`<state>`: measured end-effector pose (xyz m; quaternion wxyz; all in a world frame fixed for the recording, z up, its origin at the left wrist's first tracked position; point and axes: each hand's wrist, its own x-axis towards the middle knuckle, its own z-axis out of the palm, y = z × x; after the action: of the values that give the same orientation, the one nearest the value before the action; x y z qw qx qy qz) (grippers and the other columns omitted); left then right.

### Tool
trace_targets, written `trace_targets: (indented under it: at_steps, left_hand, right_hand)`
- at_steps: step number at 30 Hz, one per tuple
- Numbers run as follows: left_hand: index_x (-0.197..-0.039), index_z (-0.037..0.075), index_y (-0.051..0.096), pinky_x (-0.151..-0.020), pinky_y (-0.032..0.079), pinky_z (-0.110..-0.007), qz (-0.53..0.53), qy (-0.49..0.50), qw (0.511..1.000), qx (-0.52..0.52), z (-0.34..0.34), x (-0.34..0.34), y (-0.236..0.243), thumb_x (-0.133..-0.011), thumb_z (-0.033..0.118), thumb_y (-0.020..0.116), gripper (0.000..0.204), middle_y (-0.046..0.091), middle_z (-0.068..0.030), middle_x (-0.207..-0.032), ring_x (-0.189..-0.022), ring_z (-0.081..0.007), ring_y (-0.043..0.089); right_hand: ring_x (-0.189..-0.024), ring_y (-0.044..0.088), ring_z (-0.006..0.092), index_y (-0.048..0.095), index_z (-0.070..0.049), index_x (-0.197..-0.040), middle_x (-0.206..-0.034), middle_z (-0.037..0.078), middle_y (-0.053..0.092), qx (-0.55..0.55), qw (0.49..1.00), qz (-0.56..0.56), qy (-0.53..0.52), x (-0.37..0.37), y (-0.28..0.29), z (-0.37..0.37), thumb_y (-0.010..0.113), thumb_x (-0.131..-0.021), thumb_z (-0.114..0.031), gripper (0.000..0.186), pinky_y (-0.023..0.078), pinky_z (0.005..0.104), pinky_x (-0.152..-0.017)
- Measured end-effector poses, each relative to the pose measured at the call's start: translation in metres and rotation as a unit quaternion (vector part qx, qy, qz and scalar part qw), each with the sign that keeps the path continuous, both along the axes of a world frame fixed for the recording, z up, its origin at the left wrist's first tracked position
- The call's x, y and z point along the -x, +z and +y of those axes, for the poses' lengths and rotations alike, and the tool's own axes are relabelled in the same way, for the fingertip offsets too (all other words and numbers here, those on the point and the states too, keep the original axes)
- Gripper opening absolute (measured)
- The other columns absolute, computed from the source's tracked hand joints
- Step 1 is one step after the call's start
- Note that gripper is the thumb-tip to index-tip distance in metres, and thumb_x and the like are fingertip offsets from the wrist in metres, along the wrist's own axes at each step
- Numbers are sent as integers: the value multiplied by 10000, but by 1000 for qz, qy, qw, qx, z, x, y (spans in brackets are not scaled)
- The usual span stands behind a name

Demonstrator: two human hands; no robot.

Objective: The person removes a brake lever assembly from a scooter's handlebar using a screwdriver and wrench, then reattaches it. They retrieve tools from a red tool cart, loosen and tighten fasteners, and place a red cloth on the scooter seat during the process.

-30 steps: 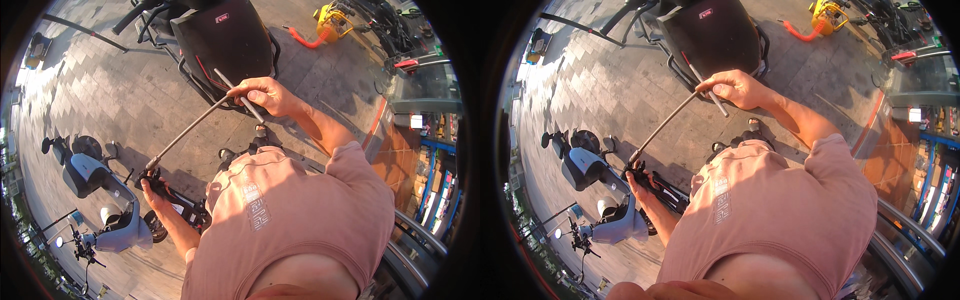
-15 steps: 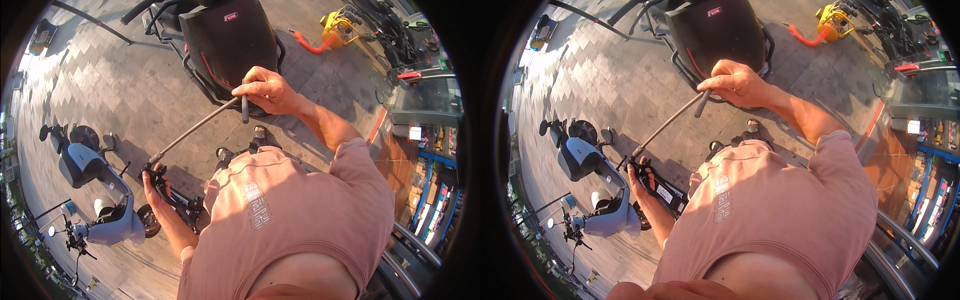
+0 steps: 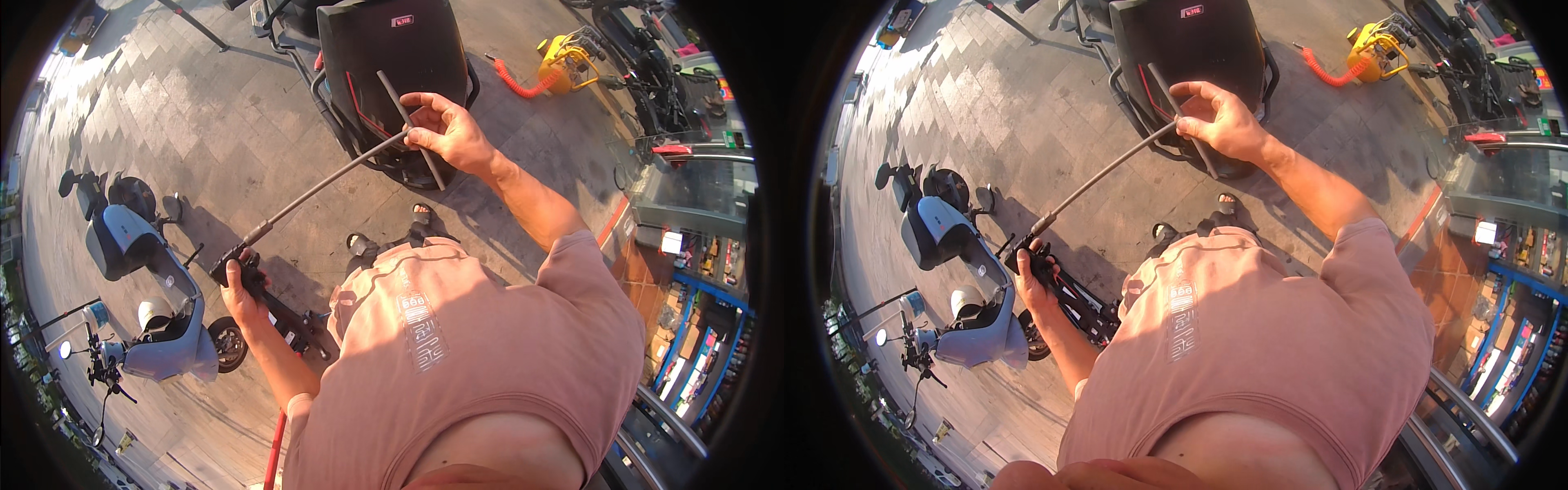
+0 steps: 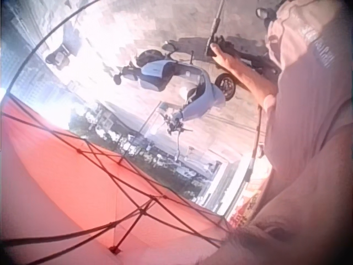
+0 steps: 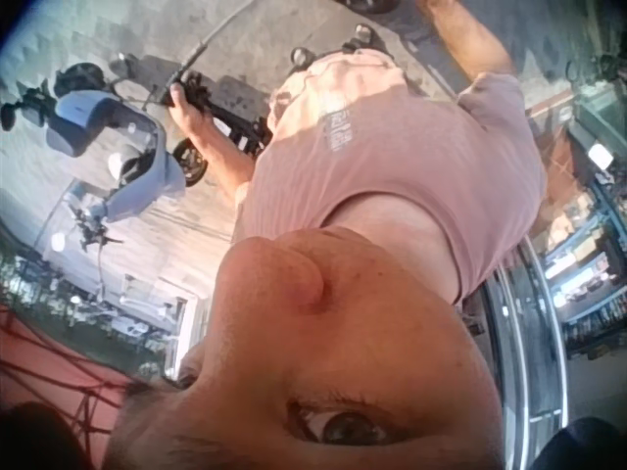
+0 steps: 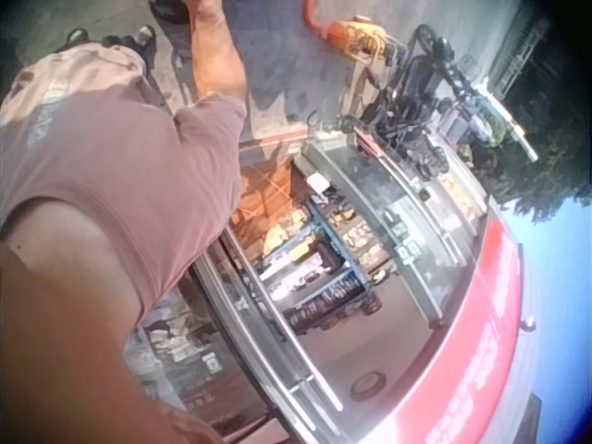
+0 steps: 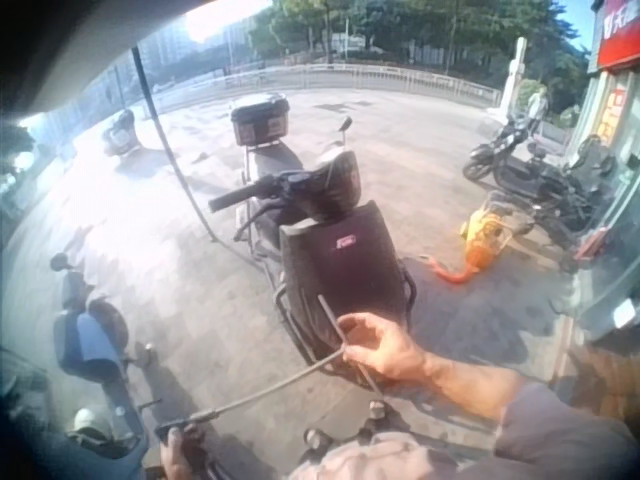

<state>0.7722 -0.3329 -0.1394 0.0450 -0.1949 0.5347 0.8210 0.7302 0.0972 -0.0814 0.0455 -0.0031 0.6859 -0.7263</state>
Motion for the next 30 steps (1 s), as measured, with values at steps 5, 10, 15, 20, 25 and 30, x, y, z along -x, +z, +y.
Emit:
trace_targets:
  at_steps: [5, 10, 15, 20, 25, 30]
  left_hand:
    - [-1031, -43, 552, -381, 545, -295, -164, -5, 977, -136, 6, 5, -11, -877, 323, 657, 410, 661, -177, -910, -566, -208, 640]
    - [-1029, -55, 552, -396, 561, -313, -151, -18, 970, -192, 5, 4, -14, -878, 324, 655, 421, 659, -189, -907, -600, -230, 660]
    - [-1077, -72, 536, -429, 576, -319, -164, -27, 947, -277, 9, 4, -13, -893, 357, 626, 475, 654, -176, -955, -614, -238, 663]
    - [-1106, -81, 529, -448, 573, -322, -86, -2, 957, -278, 14, 3, -21, -905, 353, 611, 485, 640, -178, -1003, -611, -232, 646]
    - [-1111, -32, 545, -452, 558, -311, -22, 18, 979, -200, 14, 6, -29, -898, 331, 623, 428, 651, -164, -1027, -619, -216, 647]
    - [-1129, -40, 534, -458, 558, -292, -26, 6, 970, -241, 15, 13, -39, -903, 365, 608, 470, 637, -173, -1054, -630, -214, 653]
  right_hand:
    - [-970, 603, 125, 424, 14, -1333, -1025, 49, 616, 5, 996, 75, 39, -4, 20, 5, 636, -856, 23, 521, 490, 262, -897]
    - [-921, 593, 165, 655, -52, -1053, -1041, 91, 635, -253, 888, 374, 86, 4, 41, 8, 653, -784, 69, 295, 495, 271, -803]
    - [-837, 547, 177, 706, -87, -939, -978, 89, 553, -293, 822, 485, 61, 0, 49, 1, 643, -733, 122, 301, 455, 267, -651]
    - [-788, 547, 124, 695, -39, -1023, -1006, 86, 503, -206, 919, 327, 74, 0, 48, -4, 555, -809, 137, 311, 455, 221, -654]
    - [-879, 605, 174, 536, 54, -1228, -1036, 96, 580, 20, 983, 120, 140, 11, 49, -4, 579, -922, -118, 354, 496, 264, -778]
    - [-879, 618, 148, 477, 14, -1295, -1047, 96, 599, -37, 992, 85, 80, 25, 67, -16, 566, -909, -23, 399, 521, 276, -805]
